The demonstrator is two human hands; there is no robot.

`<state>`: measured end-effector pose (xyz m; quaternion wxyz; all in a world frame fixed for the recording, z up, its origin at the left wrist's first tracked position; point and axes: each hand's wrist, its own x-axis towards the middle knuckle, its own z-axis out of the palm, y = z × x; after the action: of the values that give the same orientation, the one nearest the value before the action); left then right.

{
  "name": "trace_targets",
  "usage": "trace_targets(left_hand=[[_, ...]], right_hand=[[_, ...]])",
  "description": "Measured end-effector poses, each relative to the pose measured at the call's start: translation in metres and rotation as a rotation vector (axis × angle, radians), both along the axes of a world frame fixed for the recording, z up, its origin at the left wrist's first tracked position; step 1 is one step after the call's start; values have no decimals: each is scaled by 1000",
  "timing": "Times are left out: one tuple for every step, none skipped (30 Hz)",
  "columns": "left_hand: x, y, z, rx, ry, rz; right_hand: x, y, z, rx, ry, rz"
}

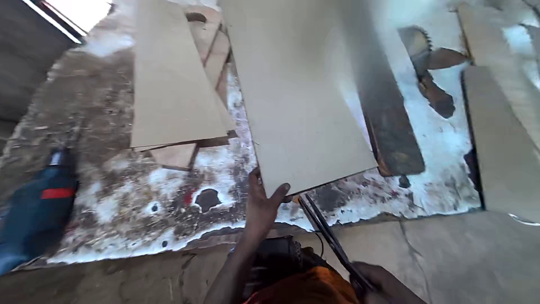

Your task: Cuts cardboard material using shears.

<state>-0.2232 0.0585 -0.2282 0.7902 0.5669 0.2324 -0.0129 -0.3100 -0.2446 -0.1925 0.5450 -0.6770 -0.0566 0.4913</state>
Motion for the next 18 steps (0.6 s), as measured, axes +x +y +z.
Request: trace_targets(left_hand=[[0, 0, 1, 8, 16, -8], [0, 1, 2, 26, 24, -6], [0, 1, 1, 53, 29, -1], [0, 2, 0, 81, 31, 2], [0, 1, 0, 87, 31, 13], [0, 1, 1, 85, 36, 21], [0, 1, 3, 70, 41, 25], [0, 0, 5, 43, 48, 25], [0, 0, 7, 25, 61, 21], [0, 0, 9, 10, 75, 13], [0, -1, 10, -7, 84, 3], [1, -1, 11, -17, 92, -7], [1, -1, 11, -16, 97, -13], [1, 0, 11, -10, 96, -16], [1, 0, 11, 0, 91, -18], [1, 0, 10, 5, 83, -16], [0, 0, 10, 4, 77, -9], [0, -1, 9, 1, 70, -4]], right_hand=[[6, 15, -1, 24, 15, -31], [12, 30, -1, 46, 41, -66], [16, 44, -2, 75, 67, -109], [19, 57, -2, 98, 78, -143], [20, 67, -4, 105, 72, -173], [21, 74, -7, 97, 53, -201], [21, 80, -9, 73, 28, -218], [22, 83, -12, 36, 1, -215], [25, 86, -13, -17, -25, -197], [27, 88, -13, -66, -41, -176], [30, 90, -14, -86, -51, -163], [31, 91, -15, -82, -53, -159], [32, 92, -15, -61, -48, -162], [32, 92, -16, -34, -37, -170], [32, 92, -16, -9, -25, -176], [32, 91, -16, 15, -8, -179], [33, 91, -15, 36, 7, -174], [34, 90, -14, 55, 21, -171]])
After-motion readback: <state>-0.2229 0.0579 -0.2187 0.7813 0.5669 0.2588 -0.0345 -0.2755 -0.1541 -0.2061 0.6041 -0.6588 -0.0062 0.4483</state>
